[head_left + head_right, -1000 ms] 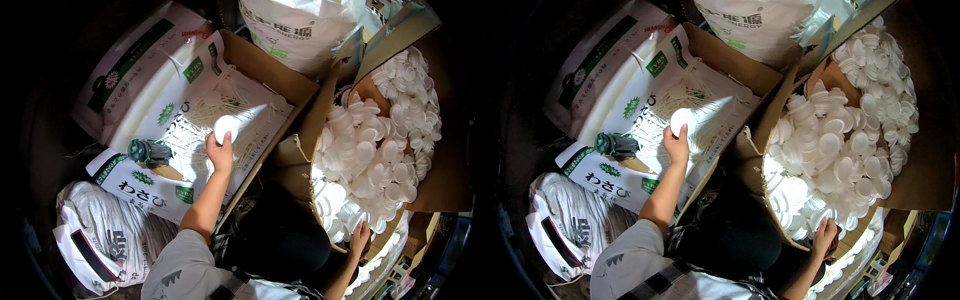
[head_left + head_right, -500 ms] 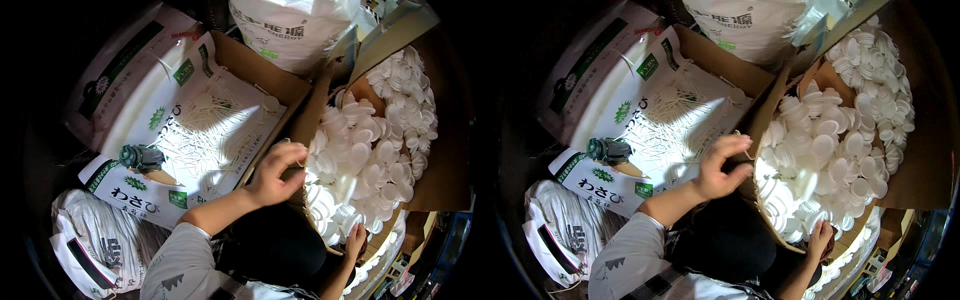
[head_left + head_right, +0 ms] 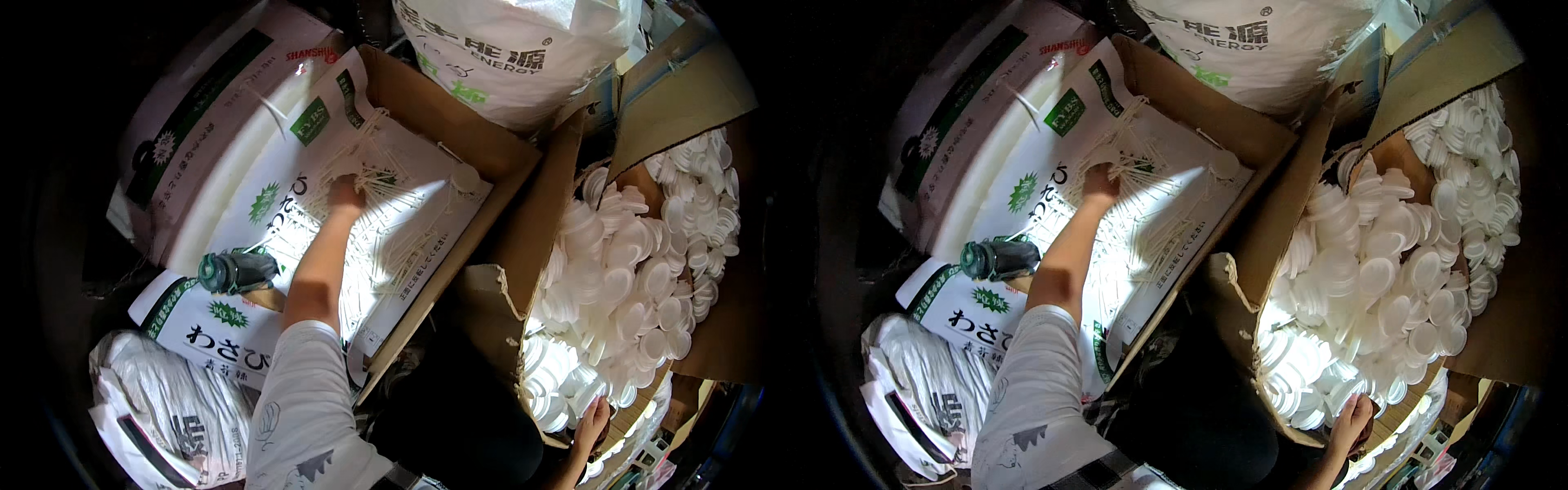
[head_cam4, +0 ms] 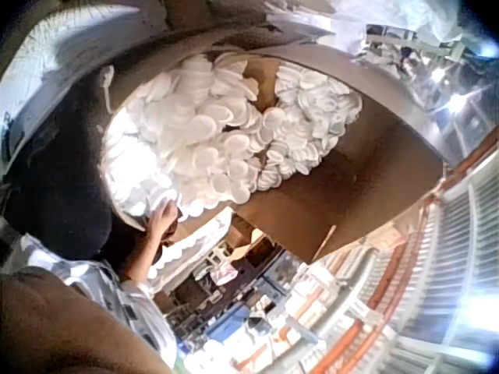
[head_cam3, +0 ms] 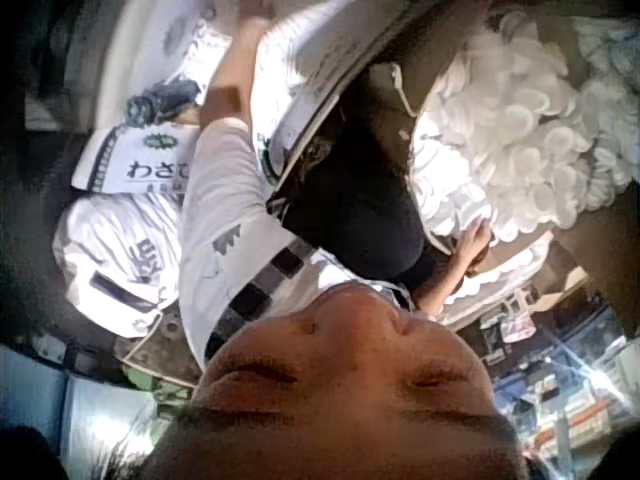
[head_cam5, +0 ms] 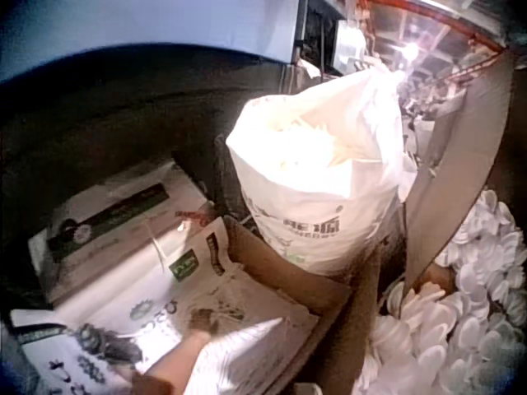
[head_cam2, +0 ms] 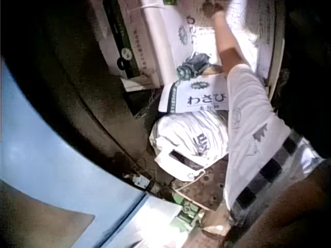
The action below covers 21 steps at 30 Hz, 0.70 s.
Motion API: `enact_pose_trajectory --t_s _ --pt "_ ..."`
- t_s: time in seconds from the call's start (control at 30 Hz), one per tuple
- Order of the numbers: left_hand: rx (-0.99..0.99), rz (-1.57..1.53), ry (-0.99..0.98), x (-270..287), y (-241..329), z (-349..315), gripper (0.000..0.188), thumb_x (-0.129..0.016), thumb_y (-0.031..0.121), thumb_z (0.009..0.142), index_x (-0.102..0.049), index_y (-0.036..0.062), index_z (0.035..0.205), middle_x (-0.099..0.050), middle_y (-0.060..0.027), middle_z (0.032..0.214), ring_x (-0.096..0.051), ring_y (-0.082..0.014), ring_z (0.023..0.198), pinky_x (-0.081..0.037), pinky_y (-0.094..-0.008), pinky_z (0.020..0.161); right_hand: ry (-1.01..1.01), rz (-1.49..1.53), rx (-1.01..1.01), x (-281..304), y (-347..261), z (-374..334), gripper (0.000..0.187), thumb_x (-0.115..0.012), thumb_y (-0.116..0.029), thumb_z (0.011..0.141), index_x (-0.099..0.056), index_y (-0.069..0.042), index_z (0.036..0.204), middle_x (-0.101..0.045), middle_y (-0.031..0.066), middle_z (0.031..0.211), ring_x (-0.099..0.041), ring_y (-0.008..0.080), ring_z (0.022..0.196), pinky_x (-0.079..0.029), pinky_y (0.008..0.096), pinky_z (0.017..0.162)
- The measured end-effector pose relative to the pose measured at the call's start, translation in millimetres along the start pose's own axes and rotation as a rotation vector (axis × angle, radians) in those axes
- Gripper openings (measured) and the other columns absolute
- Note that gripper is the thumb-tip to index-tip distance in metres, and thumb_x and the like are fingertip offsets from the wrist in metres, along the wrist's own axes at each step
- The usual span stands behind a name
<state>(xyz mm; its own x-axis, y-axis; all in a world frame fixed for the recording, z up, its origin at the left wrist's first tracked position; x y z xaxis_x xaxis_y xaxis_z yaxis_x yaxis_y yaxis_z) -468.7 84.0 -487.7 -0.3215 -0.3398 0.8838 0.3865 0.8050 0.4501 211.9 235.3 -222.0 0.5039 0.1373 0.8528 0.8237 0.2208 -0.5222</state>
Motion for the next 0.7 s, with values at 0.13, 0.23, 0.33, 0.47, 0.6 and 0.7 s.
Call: enact_pose_trajectory --t_s 0.13,0.23,0.33,0.47,0.6,0.7 --pt "-0.017 0.244 0.087 -9 -16 31 0.062 -0.062 0.031 0.079 -0.038 0.0078 0.131 -0.034 -0.0174 0.136 -0.036 -0.033 0.123 -0.036 -0.0418 0.099 -0.001 -0.017 -0.013 0 -6 1 0.026 -0.047 -0.017 0.09 -0.041 0.002 0.073 -0.044 0.0117 0.073 -0.041 0.0258 0.075 -0.033 0.0352 0.072" --pt "0.12 0.161 -0.016 -19 -30 42 0.069 -0.062 0.034 0.078 -0.03 0.0134 0.136 -0.025 -0.0136 0.142 -0.026 -0.0314 0.129 -0.029 -0.0456 0.103 -0.012 -0.03 -0.09 -1 4 2 0.03 -0.048 -0.017 0.09 -0.035 0.0 0.068 -0.037 0.0086 0.069 -0.036 0.0231 0.07 -0.031 0.0341 0.068" --pt "0.15 0.139 -0.101 -25 -33 43 0.07 -0.062 0.037 0.078 -0.031 0.0126 0.135 -0.027 -0.015 0.14 -0.028 -0.0305 0.129 -0.03 -0.0453 0.102 -0.016 -0.042 -0.088 -3 -6 4 0.032 -0.048 -0.017 0.089 -0.031 -0.001 0.067 -0.031 0.0071 0.067 -0.032 0.0216 0.067 -0.029 0.0333 0.065" --pt "0.073 0.47 -0.024 -10 6 44 0.051 -0.065 0.03 0.074 -0.049 0.0106 0.119 -0.055 -0.0125 0.112 -0.049 -0.0281 0.109 -0.041 -0.0428 0.088 0.0 -0.058 -0.009 -2 -1 1 0.03 -0.048 -0.016 0.092 -0.032 -0.007 0.068 -0.031 -0.003 0.068 -0.029 0.0062 0.061 -0.024 0.0224 0.052" --pt "-0.148 0.184 0.16 5 38 53 0.03 -0.063 0.023 0.071 -0.061 0.0082 0.096 -0.063 -0.011 0.087 -0.058 -0.0286 0.087 -0.045 -0.0425 0.077 0.036 -0.128 -0.004 -2 6 2 0.03 -0.05 -0.016 0.09 -0.033 -0.005 0.068 -0.032 0.0012 0.068 -0.031 0.0115 0.065 -0.027 0.0254 0.057" --pt "-0.539 0.018 0.186 -12 108 43 0.021 -0.061 0.021 0.069 -0.063 0.006 0.084 -0.063 -0.0115 0.083 -0.058 -0.0293 0.083 -0.045 -0.0423 0.075 0.06 -0.066 -0.109 -5 -10 2 0.032 -0.052 -0.016 0.086 -0.031 -0.001 0.067 -0.032 0.0088 0.068 -0.033 0.0229 0.071 -0.03 0.0332 0.068"
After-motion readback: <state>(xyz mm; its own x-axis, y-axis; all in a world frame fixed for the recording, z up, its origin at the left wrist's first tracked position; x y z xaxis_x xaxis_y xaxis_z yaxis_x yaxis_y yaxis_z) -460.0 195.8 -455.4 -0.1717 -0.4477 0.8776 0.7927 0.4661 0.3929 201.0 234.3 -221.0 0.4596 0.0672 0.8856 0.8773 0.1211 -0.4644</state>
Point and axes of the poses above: each hand's wrist, its own z-axis towards the middle knuckle, its own x-axis out of the back of the hand, y = z × x, the point moved 6 cm from there along z, towards the middle knuckle
